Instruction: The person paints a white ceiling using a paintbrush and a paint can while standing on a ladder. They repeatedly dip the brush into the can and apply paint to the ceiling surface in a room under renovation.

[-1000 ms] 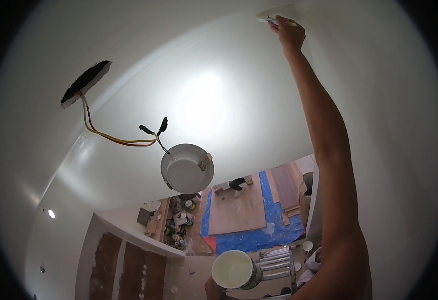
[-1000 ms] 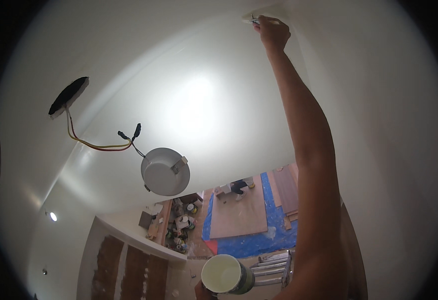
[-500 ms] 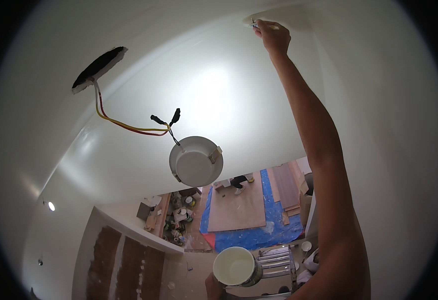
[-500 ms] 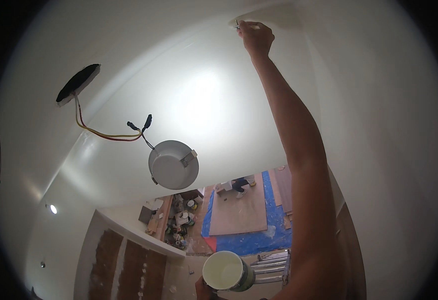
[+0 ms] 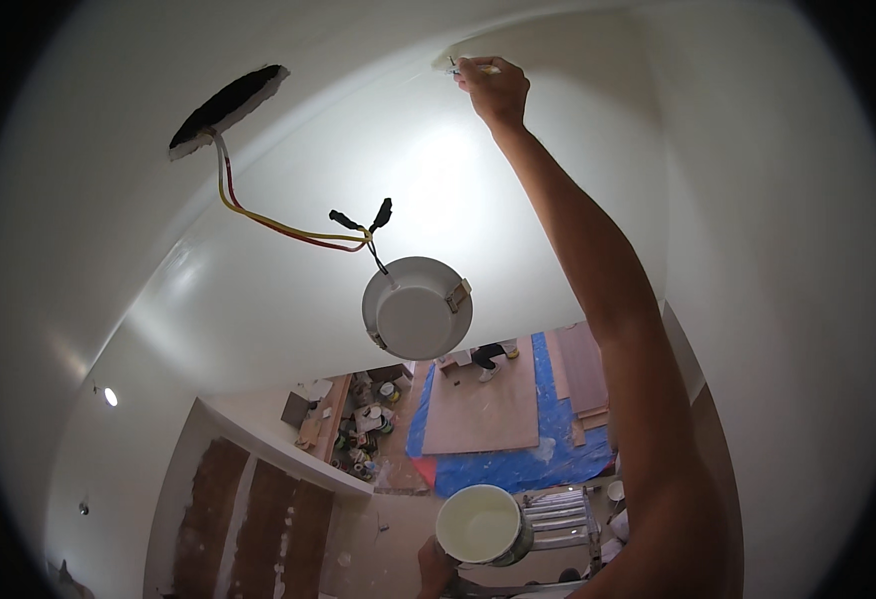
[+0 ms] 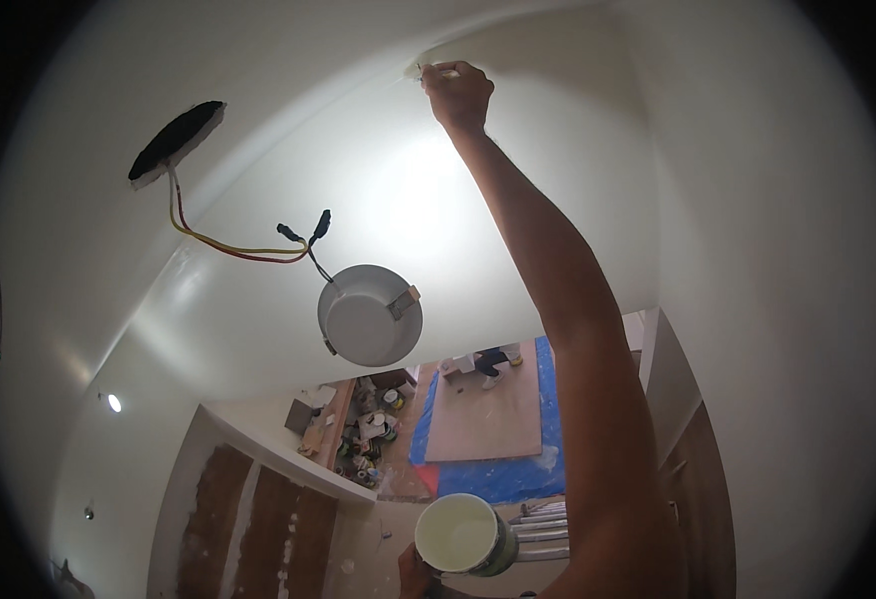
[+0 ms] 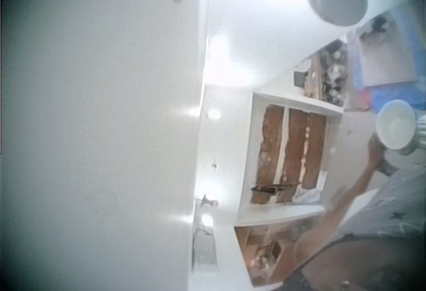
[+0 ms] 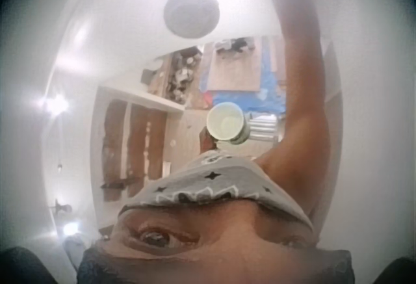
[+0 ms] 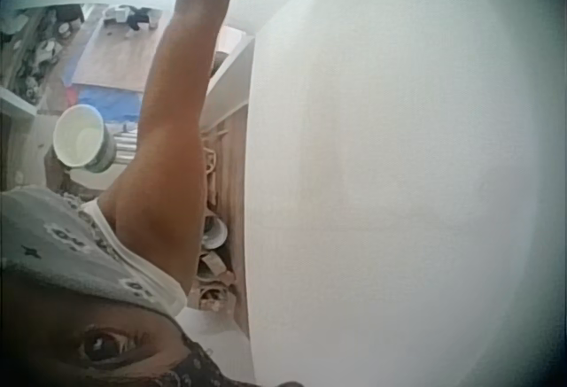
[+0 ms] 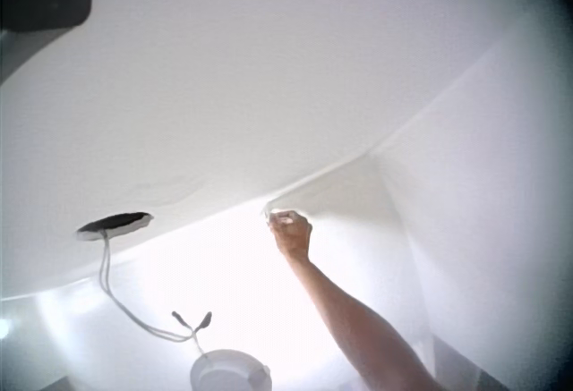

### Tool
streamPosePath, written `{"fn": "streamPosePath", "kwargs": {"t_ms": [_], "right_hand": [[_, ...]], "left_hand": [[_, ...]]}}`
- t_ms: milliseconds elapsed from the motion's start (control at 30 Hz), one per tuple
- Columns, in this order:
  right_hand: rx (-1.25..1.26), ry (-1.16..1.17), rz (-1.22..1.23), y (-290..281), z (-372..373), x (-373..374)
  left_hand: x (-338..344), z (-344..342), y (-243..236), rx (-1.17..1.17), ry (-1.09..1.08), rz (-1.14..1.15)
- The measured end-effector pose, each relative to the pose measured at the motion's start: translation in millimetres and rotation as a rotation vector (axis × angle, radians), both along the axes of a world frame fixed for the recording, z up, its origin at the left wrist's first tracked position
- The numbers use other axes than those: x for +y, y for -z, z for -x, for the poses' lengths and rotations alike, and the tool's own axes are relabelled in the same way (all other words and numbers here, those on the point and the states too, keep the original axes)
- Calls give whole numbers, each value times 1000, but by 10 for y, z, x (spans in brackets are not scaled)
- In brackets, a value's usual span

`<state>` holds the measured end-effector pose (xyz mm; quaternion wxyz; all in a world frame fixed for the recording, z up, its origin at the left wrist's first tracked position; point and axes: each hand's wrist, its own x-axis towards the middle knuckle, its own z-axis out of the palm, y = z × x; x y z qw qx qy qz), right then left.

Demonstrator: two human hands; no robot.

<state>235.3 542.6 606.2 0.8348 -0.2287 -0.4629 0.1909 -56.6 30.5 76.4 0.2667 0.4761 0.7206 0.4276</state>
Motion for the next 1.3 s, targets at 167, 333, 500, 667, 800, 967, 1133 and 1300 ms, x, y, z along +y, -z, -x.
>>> {"fn": "streamPosePath", "kwargs": {"t_ms": [167, 333, 500, 667, 800, 967, 1133, 1300], "right_hand": [[-94, -31, 96, 151, 280, -110], [-181, 248, 2, 135, -175, 122], [-157, 610, 61, 148, -1046, 101], [-84, 364, 21, 233, -935, -149], [-70, -122, -38, 113, -254, -19], [-139, -264, -36, -25, 390, 126], [-290, 60, -15, -149, 443, 243], [-357, 230, 17, -215, -61, 181]], "left_hand": [[-68, 48, 51, 136, 23, 4], [-15, 38, 83, 52, 13, -18], [-8, -29, -73, 178, 31, 3], [-59, -8, 29, 124, -17, 12], [-48, 53, 87, 119, -14, 12], [-23, -27, -68, 206, 40, -28], [-23, -52, -196, 143, 3, 30], [-15, -60, -191, 111, -27, 15]]}}
